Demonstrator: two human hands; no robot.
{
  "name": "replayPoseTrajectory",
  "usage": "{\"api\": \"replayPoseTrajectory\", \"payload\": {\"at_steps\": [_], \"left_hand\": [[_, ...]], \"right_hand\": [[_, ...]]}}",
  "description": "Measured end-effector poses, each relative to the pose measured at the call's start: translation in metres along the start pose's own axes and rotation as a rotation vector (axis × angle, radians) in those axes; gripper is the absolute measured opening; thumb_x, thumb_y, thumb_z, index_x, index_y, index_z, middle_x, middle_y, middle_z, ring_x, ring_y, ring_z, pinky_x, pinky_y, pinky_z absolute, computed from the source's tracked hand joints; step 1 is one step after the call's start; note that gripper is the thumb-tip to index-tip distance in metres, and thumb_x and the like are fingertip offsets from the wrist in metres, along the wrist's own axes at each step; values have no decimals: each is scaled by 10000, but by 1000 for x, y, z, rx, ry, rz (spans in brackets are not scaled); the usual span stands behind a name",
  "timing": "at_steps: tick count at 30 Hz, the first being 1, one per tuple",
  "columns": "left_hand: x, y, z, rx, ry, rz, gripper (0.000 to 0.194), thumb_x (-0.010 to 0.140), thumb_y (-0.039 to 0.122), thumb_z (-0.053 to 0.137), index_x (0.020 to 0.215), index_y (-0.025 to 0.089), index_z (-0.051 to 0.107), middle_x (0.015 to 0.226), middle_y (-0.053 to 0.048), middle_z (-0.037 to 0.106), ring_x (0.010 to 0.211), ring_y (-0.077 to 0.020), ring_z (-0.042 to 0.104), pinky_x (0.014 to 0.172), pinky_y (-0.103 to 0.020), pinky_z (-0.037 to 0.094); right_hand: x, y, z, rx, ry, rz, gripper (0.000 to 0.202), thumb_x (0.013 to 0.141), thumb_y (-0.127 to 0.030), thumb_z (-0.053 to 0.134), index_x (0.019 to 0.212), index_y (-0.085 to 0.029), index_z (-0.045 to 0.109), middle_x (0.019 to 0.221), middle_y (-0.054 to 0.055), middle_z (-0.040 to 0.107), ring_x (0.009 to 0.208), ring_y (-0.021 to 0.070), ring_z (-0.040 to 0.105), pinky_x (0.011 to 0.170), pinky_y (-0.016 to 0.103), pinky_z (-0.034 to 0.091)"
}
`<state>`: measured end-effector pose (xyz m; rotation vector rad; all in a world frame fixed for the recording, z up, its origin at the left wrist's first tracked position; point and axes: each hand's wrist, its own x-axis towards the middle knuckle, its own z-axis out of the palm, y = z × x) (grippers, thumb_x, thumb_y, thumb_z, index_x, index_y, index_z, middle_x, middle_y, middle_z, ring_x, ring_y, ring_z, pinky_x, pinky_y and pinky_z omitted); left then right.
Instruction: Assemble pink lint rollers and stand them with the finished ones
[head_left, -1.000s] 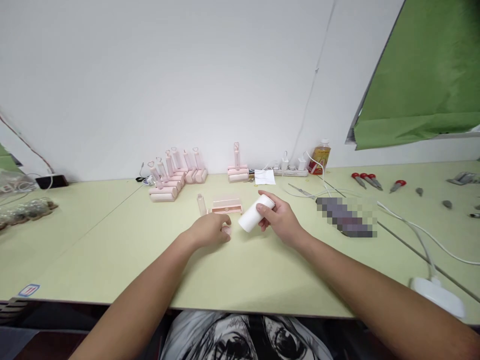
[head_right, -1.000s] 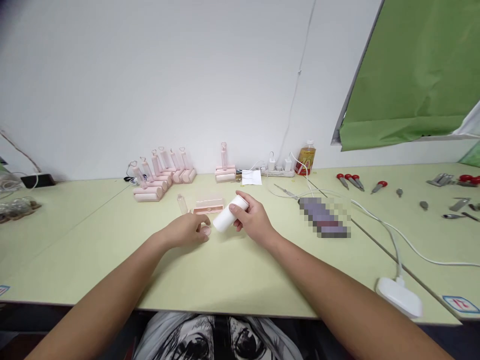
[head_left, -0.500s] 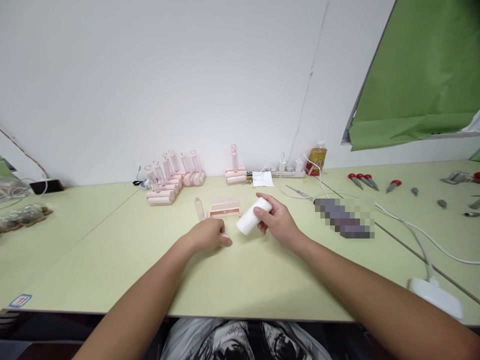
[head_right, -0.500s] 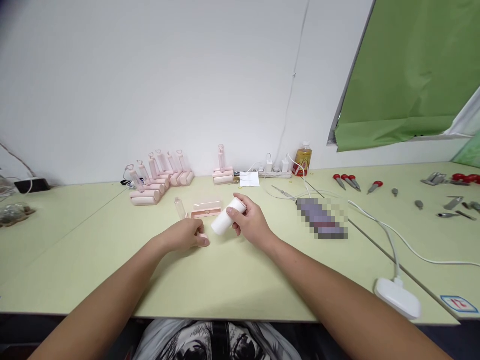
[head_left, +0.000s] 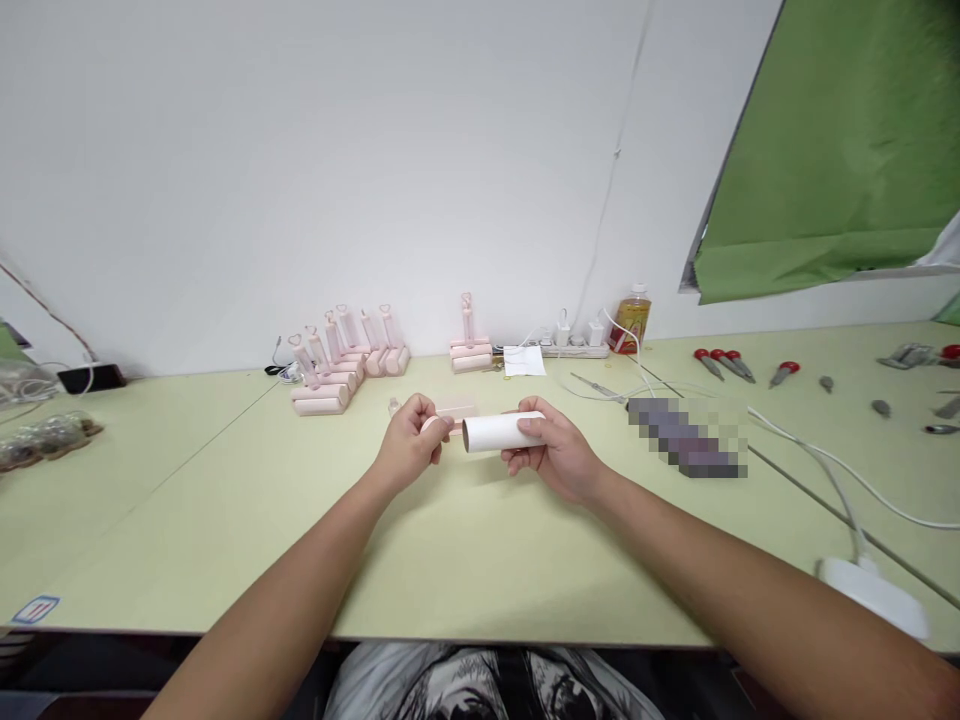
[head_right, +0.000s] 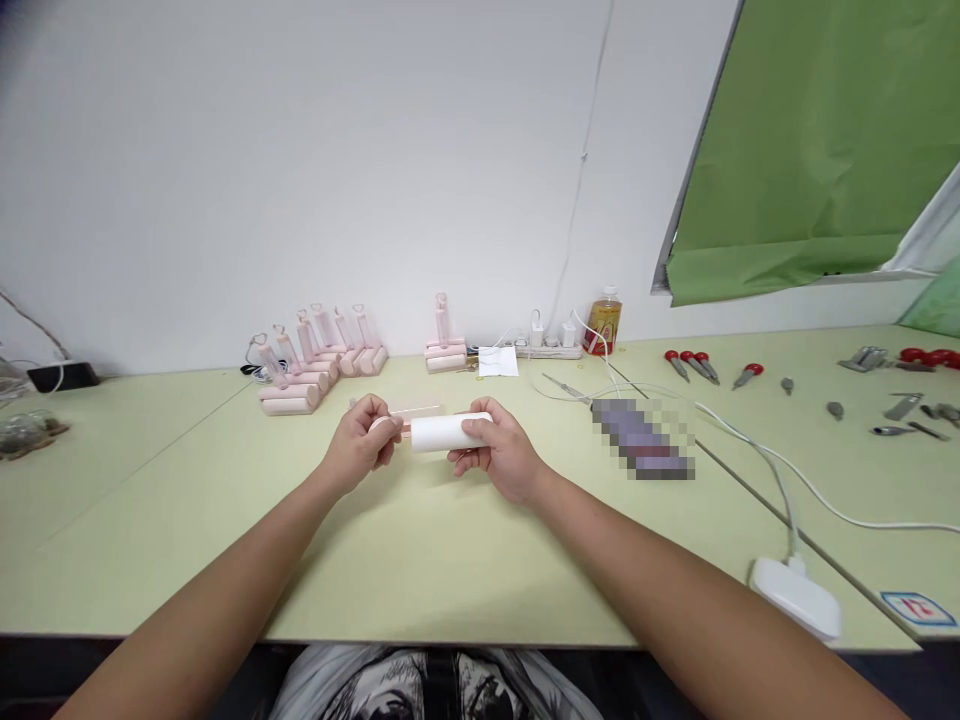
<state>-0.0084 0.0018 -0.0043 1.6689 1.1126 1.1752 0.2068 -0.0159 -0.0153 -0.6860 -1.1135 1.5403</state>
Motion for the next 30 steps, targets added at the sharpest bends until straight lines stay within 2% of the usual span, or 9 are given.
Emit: {"api": "replayPoseTrajectory", "payload": {"at_steps": [2,4,7,10,13,17,24,27,30], "left_hand": [[-2,-2,3,-65,-39,78,267,883,470,454,835,212,405,610,71,517,384,-58,402,411,-191,310],[-5,-6,6,-3,-62,172,341,926,531,344,883,207,444,612,60,498,417,-68,404,433,-202,321],[-8,-11,8,218,-5,313,408,960,521,255,879,198,490,618,31,501,496,-92,433,488,-220,335],[-9,-12,8,363,85,389,476,973,509,169,837,195,500,617,10,510,535,-115,454,515,-242,331],[-10,-12,7,433,82,434,527,953,555,125,825,199,492,623,2,508,543,-131,459,518,-260,322],[-11,-14,6,467,5,475,496,872,658,221,847,215,445,599,20,459,525,-143,430,515,-275,311],[-14,-17,4,503,-63,373,523,766,688,360,981,219,449,675,6,505,578,-156,469,561,-284,337],[-13,-18,5,420,-63,406,567,769,684,396,1084,213,431,697,12,505,576,-145,454,565,-281,353],[-11,-17,7,251,7,476,623,767,687,433,1167,212,384,881,-32,529,643,-139,467,544,-265,371]], "right_hand": [[0,2,0,29,-3,13,329,709,-295,691,851,-222,404,865,5,627,600,174,669,474,288,535],[1,5,-1,38,-19,22,320,708,-281,693,822,-217,401,899,15,633,628,187,683,480,290,537],[1,9,-2,22,-78,31,323,707,-280,705,783,-207,399,958,36,637,641,187,684,466,281,528],[0,12,-1,-14,-152,23,336,703,-276,715,753,-199,392,1000,46,635,616,172,670,433,259,497],[-3,14,3,-44,-198,-3,336,705,-260,711,750,-200,384,1007,37,628,592,156,651,415,247,468],[-9,15,10,-85,-220,-30,313,730,-243,687,749,-201,378,1022,31,610,605,146,640,444,251,466],[-15,15,17,-142,-197,-24,275,729,-280,700,832,-205,456,1017,22,597,638,136,630,491,257,484],[-12,15,17,-115,-184,-13,282,726,-299,706,890,-195,503,893,11,601,597,129,616,479,247,477],[-8,12,13,-48,-131,-3,304,724,-319,705,919,-200,504,794,-2,600,587,141,618,468,242,470]]}}
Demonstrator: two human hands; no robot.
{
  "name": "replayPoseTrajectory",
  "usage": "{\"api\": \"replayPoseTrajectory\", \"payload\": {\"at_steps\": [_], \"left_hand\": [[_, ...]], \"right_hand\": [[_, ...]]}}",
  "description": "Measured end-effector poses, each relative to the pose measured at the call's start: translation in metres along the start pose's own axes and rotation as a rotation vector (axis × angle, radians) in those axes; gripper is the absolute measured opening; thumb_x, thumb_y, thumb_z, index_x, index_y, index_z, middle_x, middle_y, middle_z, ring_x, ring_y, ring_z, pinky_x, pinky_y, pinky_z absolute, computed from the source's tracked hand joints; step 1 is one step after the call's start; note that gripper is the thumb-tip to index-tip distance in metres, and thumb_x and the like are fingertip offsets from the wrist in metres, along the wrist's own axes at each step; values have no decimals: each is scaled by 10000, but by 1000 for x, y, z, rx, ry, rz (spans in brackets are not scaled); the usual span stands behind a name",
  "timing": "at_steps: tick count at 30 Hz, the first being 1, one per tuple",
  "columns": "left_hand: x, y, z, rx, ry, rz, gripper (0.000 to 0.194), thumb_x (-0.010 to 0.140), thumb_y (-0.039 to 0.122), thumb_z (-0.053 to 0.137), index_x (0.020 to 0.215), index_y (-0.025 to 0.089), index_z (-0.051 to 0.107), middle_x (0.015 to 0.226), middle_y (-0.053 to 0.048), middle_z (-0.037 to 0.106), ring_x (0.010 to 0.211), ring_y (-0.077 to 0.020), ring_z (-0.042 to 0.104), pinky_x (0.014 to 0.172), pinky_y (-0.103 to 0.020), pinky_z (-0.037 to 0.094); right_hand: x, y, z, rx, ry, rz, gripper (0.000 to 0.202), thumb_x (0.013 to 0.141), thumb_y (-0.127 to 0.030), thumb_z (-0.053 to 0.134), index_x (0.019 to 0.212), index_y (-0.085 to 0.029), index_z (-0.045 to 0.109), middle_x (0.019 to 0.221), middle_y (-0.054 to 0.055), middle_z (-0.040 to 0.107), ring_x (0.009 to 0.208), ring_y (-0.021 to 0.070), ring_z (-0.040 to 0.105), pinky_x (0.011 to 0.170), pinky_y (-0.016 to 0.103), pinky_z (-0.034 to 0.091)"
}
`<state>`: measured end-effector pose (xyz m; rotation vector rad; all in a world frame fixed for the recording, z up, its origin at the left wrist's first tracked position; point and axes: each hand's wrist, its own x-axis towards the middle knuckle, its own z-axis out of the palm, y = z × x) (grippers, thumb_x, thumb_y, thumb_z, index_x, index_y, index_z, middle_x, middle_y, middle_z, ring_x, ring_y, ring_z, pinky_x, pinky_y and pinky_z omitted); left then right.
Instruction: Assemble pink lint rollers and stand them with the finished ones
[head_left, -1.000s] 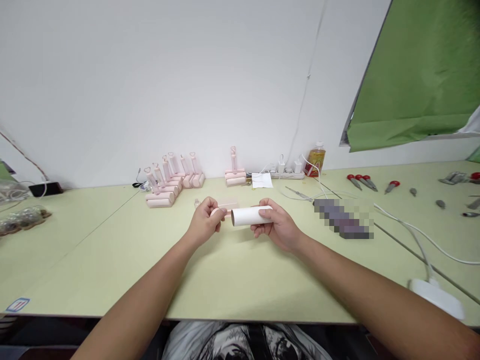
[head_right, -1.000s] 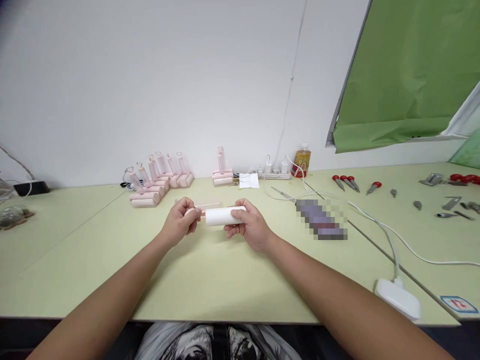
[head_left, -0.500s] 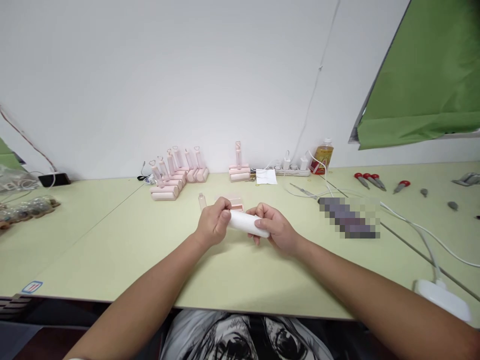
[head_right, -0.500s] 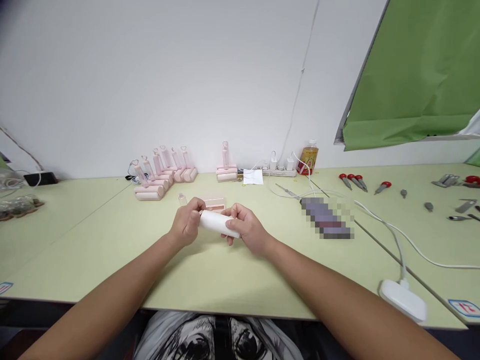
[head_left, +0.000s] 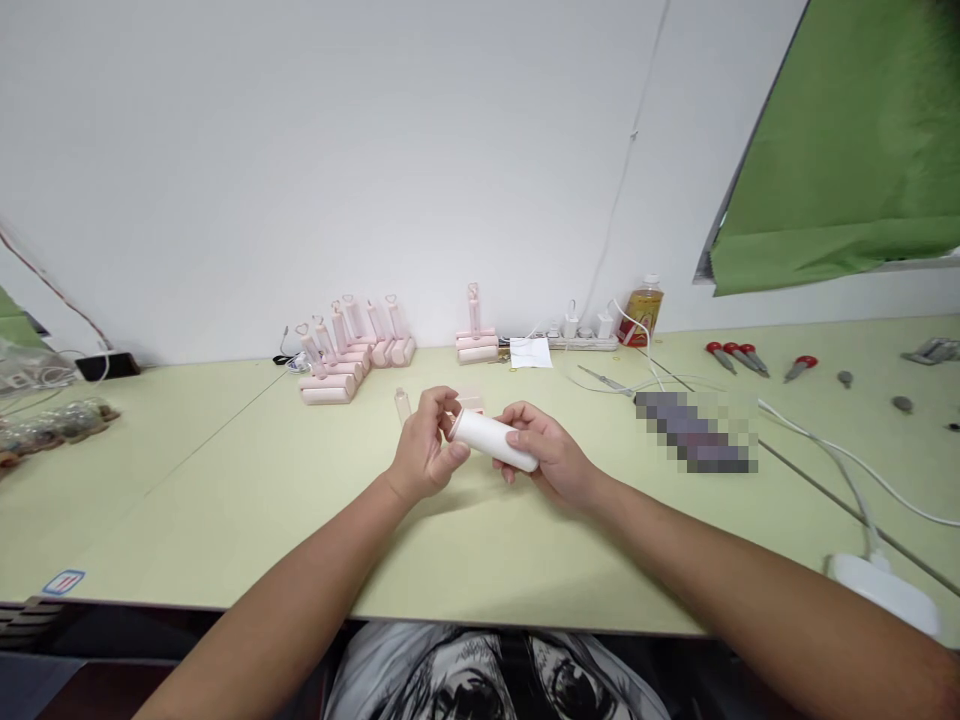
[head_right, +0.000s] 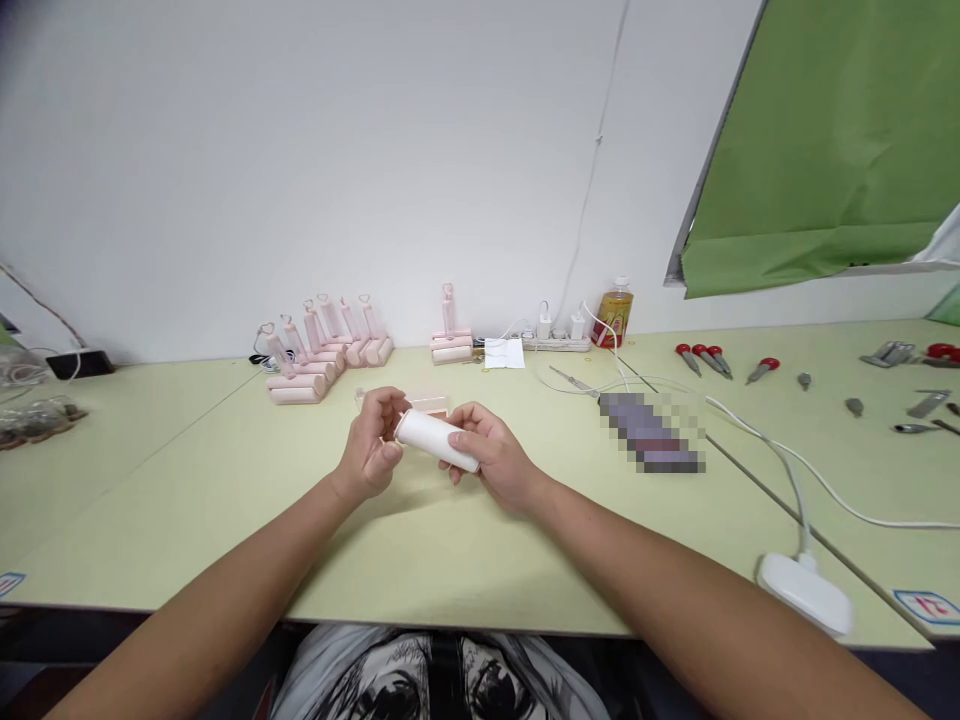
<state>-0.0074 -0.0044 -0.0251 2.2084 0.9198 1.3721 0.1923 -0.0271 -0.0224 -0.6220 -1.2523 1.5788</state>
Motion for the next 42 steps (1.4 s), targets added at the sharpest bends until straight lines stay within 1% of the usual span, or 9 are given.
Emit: {"api": "replayPoseTrajectory", "payload": {"at_steps": [5,11,17,20,22,26,30,33,42], "left_hand": [[3,7,3,-71,264,-41,601,786,580,512,1240,230,329,1189,-106,415,870,-173,505,531,-238,421],[3,15,8,30,-95,-97,375,827,352,532,1172,208,503,1063,-71,522,788,-143,521,612,-253,457],[6,12,3,66,-150,-102,439,856,349,514,1274,215,511,1109,-81,565,795,-147,540,590,-244,443],[10,10,-1,147,-242,-57,381,908,415,458,1211,217,577,1068,-83,604,852,-169,565,711,-279,470],[17,8,-4,233,-223,-43,378,951,425,369,1110,201,628,1022,-85,627,908,-186,575,794,-307,462],[37,3,-8,527,-121,-137,422,976,379,280,1023,179,649,984,-90,644,959,-221,575,832,-344,434],[54,-1,-1,839,-330,-160,323,912,275,409,1132,160,616,1100,-127,625,1034,-280,549,864,-386,403],[63,-1,11,968,-469,-187,303,883,319,479,1089,161,635,1068,-138,622,1030,-297,553,864,-394,394],[62,-8,39,1042,-547,-257,222,849,270,528,950,138,674,1039,-171,645,1068,-313,548,886,-405,378]], "right_hand": [[4,-5,-7,63,157,-15,328,711,-315,693,957,-210,503,772,-2,608,617,155,627,498,254,481],[3,-6,-5,75,192,8,319,730,-324,665,978,-221,492,685,-16,598,533,141,580,474,245,444],[1,-7,-6,80,56,62,422,767,-321,639,1153,-231,497,786,14,619,612,157,613,512,265,486],[-2,-9,-5,18,-85,175,737,739,-257,639,1396,-339,316,866,6,605,615,172,631,457,269,489],[-4,-11,-3,-34,-111,244,853,726,-220,619,1452,-401,209,870,-2,587,616,174,632,410,248,476],[-4,-19,-1,-62,6,279,771,720,-214,557,1422,-392,293,911,22,569,636,160,612,325,176,384],[-1,-26,-5,-20,75,284,675,690,-219,545,1328,-369,386,927,26,547,610,148,589,289,147,291],[3,-27,-10,-29,113,259,643,670,-217,547,1279,-359,398,866,8,533,591,147,576,287,148,292],[13,-25,-20,-5,292,165,557,678,-273,575,1200,-345,395,876,-8,527,556,132,553,275,169,311]]}}
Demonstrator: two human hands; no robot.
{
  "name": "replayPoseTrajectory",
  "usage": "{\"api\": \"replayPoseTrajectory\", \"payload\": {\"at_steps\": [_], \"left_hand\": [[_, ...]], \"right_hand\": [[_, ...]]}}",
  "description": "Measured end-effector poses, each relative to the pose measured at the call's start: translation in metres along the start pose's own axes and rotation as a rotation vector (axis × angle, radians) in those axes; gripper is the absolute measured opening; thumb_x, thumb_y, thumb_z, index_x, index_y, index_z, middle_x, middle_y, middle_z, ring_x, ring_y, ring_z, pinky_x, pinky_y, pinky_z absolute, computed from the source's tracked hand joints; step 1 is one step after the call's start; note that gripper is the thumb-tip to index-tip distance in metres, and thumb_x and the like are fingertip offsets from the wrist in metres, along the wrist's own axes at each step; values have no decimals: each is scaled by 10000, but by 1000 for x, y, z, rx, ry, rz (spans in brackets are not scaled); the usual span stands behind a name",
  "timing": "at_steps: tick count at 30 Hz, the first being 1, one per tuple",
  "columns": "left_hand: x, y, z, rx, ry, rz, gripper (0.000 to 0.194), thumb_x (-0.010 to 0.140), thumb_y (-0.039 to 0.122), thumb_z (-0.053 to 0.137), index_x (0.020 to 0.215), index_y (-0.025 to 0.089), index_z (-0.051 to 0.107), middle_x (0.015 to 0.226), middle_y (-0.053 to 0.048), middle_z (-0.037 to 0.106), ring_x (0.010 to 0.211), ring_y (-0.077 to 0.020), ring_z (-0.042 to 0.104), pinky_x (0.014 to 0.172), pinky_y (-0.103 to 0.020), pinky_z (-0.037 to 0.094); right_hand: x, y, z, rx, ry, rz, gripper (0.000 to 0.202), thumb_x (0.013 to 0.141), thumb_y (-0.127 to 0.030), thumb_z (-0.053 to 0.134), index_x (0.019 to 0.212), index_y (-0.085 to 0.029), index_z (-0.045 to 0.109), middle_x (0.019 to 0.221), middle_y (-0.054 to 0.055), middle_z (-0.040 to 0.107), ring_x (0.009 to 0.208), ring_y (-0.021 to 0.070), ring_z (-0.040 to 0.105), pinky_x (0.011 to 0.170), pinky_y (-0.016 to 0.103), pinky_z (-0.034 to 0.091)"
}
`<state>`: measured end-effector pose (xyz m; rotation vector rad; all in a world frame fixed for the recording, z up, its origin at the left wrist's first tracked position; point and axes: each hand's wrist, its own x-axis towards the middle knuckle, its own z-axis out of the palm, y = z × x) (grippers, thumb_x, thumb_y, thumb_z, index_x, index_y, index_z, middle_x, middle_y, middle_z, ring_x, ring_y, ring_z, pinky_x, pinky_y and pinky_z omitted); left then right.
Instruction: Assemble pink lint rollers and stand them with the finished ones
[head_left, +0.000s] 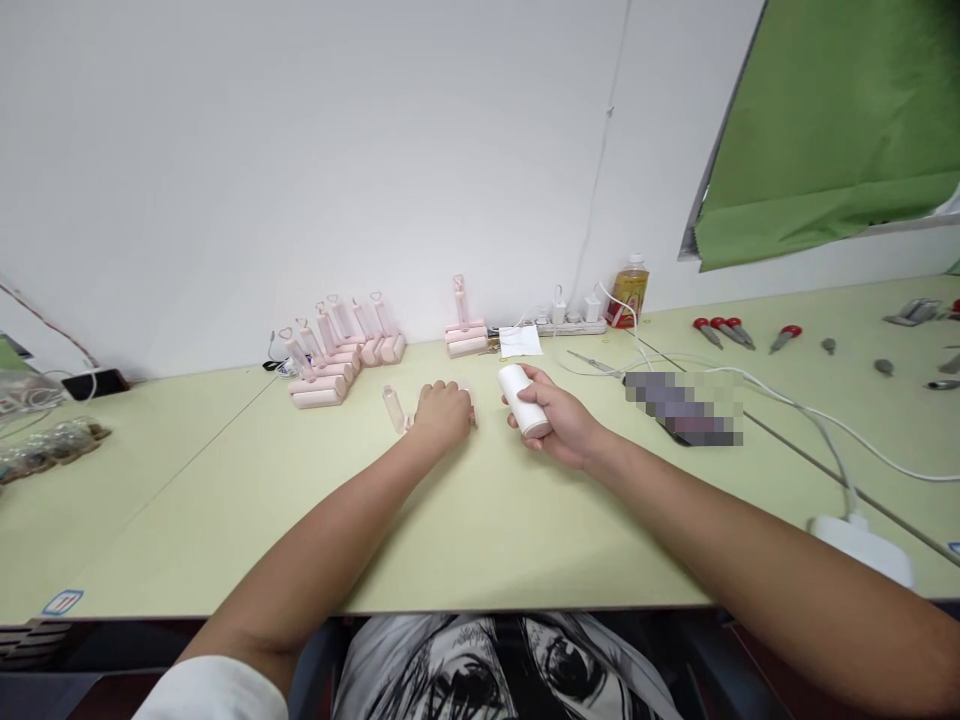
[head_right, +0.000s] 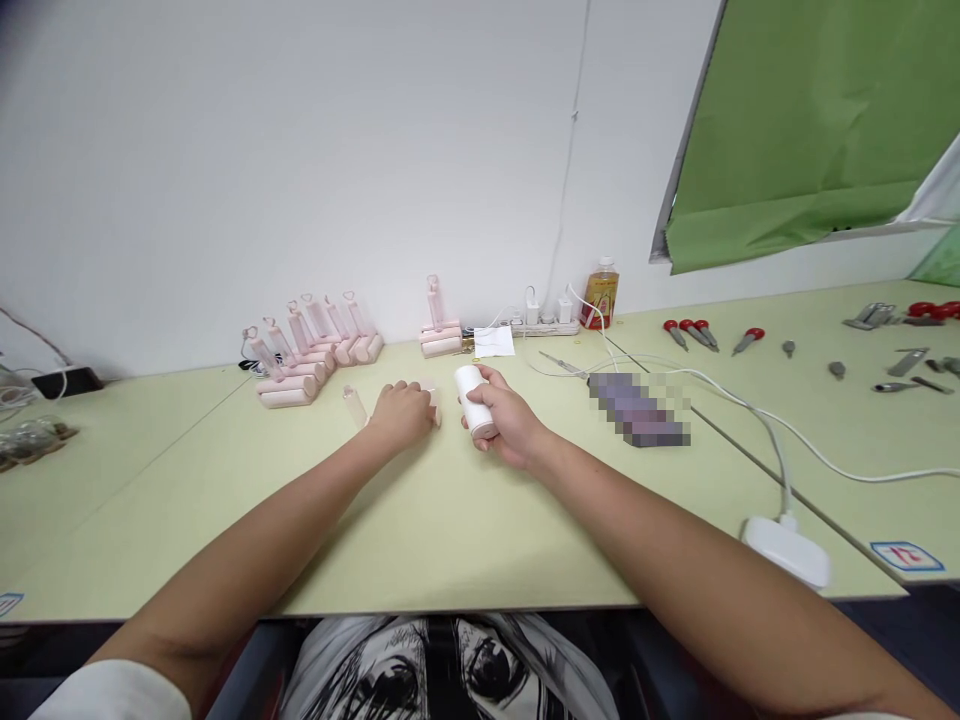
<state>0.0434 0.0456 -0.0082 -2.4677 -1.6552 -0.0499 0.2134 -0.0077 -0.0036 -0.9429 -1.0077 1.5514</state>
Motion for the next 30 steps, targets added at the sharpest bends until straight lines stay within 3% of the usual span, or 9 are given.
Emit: {"api": "replayPoseTrajectory", "payload": {"at_steps": [5,8,11,14,17,20,25,30], "left_hand": [[-4,12,-1,-81,-91,21,145,815,269,591,873,143,633,918,-164,681,916,-299,633,783,-364,426],[-9,17,-4,-163,-119,31,146,852,262,545,957,163,564,903,-134,688,807,-263,657,669,-315,430],[-15,18,-6,-434,-117,-30,145,900,316,468,952,186,503,846,-97,679,705,-222,636,602,-287,408],[-20,21,-8,-834,-56,-202,179,888,370,479,919,193,482,790,-64,653,673,-191,599,583,-271,403],[-25,30,-13,-1260,1,-358,170,796,248,578,937,200,496,750,-20,620,589,-149,557,526,-243,393],[-27,39,-19,-1612,8,-421,271,692,95,563,935,211,523,656,17,561,472,-134,518,437,-235,365],[-25,47,-19,-1857,49,-481,189,632,64,511,761,200,498,482,45,431,368,-138,472,358,-225,324],[-24,49,-15,-1980,-16,-576,217,642,120,525,842,203,509,550,-2,557,396,-180,545,336,-237,355]], "right_hand": [[3,2,0,17,75,-60,536,680,-283,573,1182,-335,394,865,-12,527,549,139,555,268,187,334],[4,4,0,-10,168,-127,533,686,-293,573,1182,-328,380,848,-16,521,535,141,548,269,205,364],[6,10,2,-63,230,-194,559,693,-305,582,1205,-337,360,815,-32,501,536,140,545,284,212,401],[5,19,6,-77,232,-211,589,698,-320,603,1221,-344,335,815,-43,489,557,140,557,316,226,449],[2,27,13,-49,205,-198,616,704,-343,636,1229,-343,313,850,-39,515,587,150,579,362,260,496],[-1,32,21,-15,173,-194,631,722,-371,652,1242,-337,296,897,-20,551,633,173,606,420,302,533],[-1,38,29,-67,191,-176,643,756,-391,624,1287,-341,266,894,-8,560,599,173,587,410,296,509],[1,45,32,-144,227,-219,651,766,-391,607,1322,-352,271,992,17,560,699,182,597,475,281,514]]}}
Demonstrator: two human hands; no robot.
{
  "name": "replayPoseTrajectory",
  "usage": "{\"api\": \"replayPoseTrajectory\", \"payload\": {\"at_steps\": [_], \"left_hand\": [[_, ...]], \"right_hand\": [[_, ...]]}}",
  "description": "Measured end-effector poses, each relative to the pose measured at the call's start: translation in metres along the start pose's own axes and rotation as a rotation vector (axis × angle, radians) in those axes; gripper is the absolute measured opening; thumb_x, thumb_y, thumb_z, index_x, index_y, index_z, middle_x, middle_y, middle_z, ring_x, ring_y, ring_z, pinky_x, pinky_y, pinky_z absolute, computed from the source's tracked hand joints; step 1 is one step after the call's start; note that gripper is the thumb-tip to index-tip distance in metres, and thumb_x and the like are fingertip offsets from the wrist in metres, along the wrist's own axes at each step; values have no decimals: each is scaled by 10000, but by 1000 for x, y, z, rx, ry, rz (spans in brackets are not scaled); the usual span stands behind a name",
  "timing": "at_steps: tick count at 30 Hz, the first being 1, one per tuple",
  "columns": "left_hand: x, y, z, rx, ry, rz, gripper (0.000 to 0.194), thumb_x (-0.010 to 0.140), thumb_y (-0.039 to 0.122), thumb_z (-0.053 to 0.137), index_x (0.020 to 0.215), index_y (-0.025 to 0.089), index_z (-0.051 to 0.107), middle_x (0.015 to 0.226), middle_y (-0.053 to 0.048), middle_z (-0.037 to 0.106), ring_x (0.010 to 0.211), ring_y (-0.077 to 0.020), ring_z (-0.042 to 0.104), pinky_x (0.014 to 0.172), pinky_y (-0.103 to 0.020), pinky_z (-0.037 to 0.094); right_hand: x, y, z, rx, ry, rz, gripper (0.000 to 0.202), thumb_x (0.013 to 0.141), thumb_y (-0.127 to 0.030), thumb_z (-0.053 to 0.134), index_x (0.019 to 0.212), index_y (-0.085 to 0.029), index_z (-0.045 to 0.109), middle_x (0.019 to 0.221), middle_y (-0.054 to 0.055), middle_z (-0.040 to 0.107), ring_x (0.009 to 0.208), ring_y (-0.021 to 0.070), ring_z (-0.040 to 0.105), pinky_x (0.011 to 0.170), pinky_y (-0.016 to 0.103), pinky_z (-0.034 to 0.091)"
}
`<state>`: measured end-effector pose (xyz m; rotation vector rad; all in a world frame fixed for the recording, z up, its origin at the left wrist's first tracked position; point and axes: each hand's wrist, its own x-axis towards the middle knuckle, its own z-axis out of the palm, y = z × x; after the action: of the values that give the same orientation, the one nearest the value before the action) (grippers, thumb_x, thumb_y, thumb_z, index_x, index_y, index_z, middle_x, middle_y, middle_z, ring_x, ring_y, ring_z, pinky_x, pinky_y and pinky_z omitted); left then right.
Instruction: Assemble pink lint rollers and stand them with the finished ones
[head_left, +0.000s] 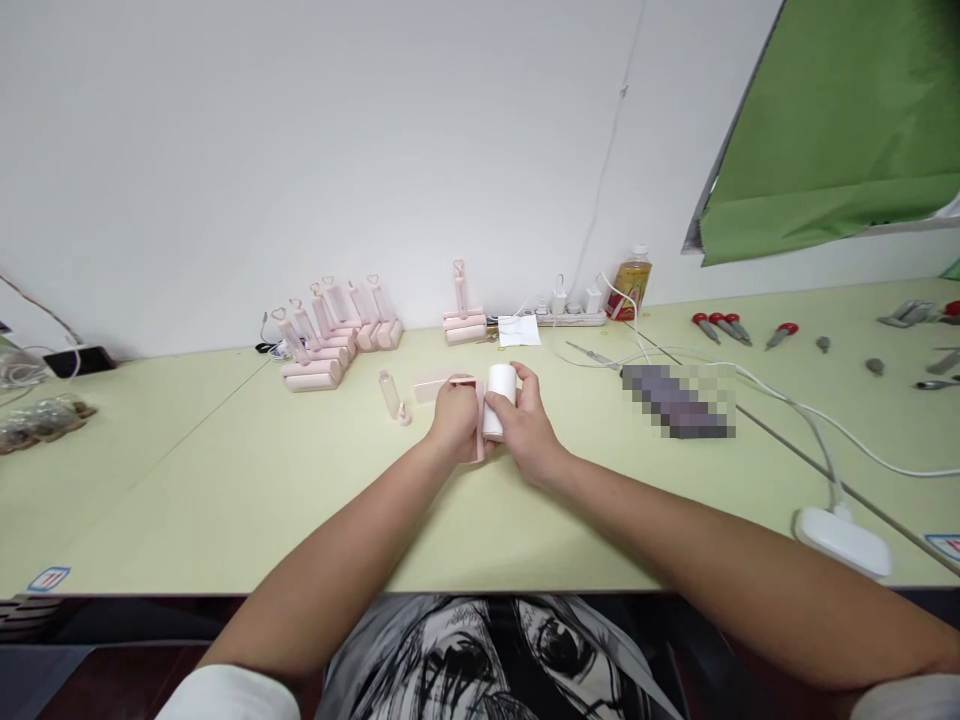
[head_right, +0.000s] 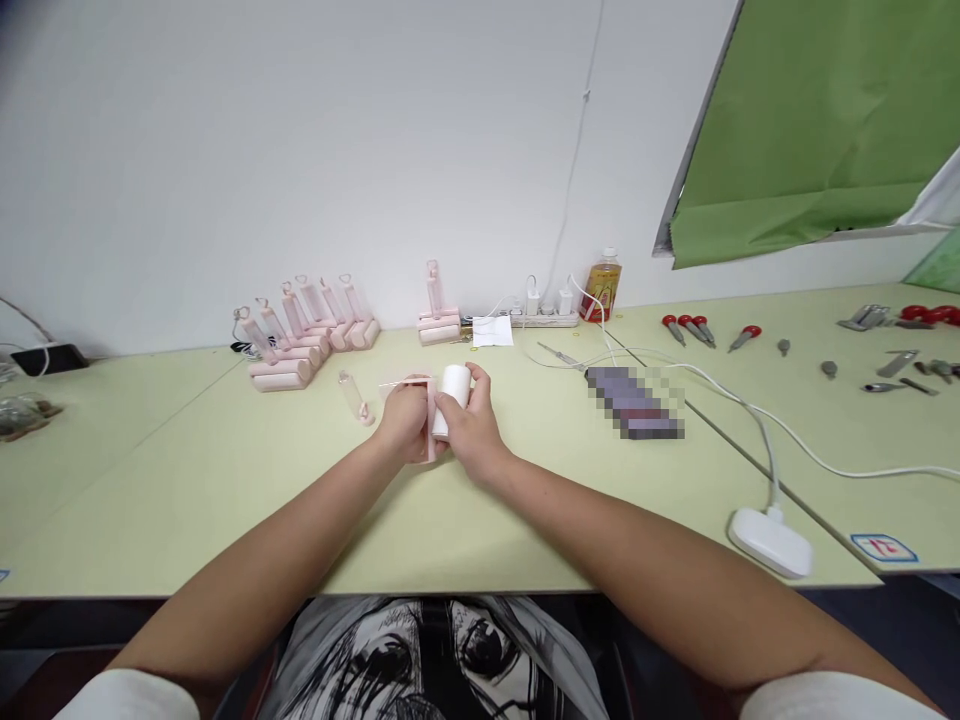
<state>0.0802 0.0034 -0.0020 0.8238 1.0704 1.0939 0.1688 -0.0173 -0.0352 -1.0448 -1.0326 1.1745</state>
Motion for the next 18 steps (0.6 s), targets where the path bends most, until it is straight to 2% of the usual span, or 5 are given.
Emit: {"api": "replayPoseTrajectory", "payload": {"at_steps": [4,8,14,18], "left_hand": [[1,3,-5,23,-52,-88,241,618,121,536,850,184,531,552,-28,575,404,-213,568,328,-266,386],[-2,5,-8,55,-107,-83,178,655,161,562,833,166,558,567,-43,592,394,-196,555,324,-265,386],[-5,5,-8,132,-162,-7,126,761,181,514,877,156,557,609,-53,616,410,-174,548,325,-255,379],[-7,8,-19,201,-311,16,146,814,200,546,952,153,529,734,-73,651,527,-161,602,426,-261,475]], "right_hand": [[-1,0,0,-17,-12,-25,660,766,-381,593,1336,-339,263,1030,31,553,778,203,597,547,314,540],[-1,0,-1,-48,-37,-82,671,763,-372,603,1341,-332,265,1065,44,539,804,211,595,551,321,543],[2,1,-3,1,-82,-52,662,765,-389,614,1321,-350,256,1014,27,551,655,178,594,431,289,510],[2,-3,-7,65,-86,-25,632,760,-386,618,1297,-350,285,936,1,566,587,169,586,404,300,504]]}}
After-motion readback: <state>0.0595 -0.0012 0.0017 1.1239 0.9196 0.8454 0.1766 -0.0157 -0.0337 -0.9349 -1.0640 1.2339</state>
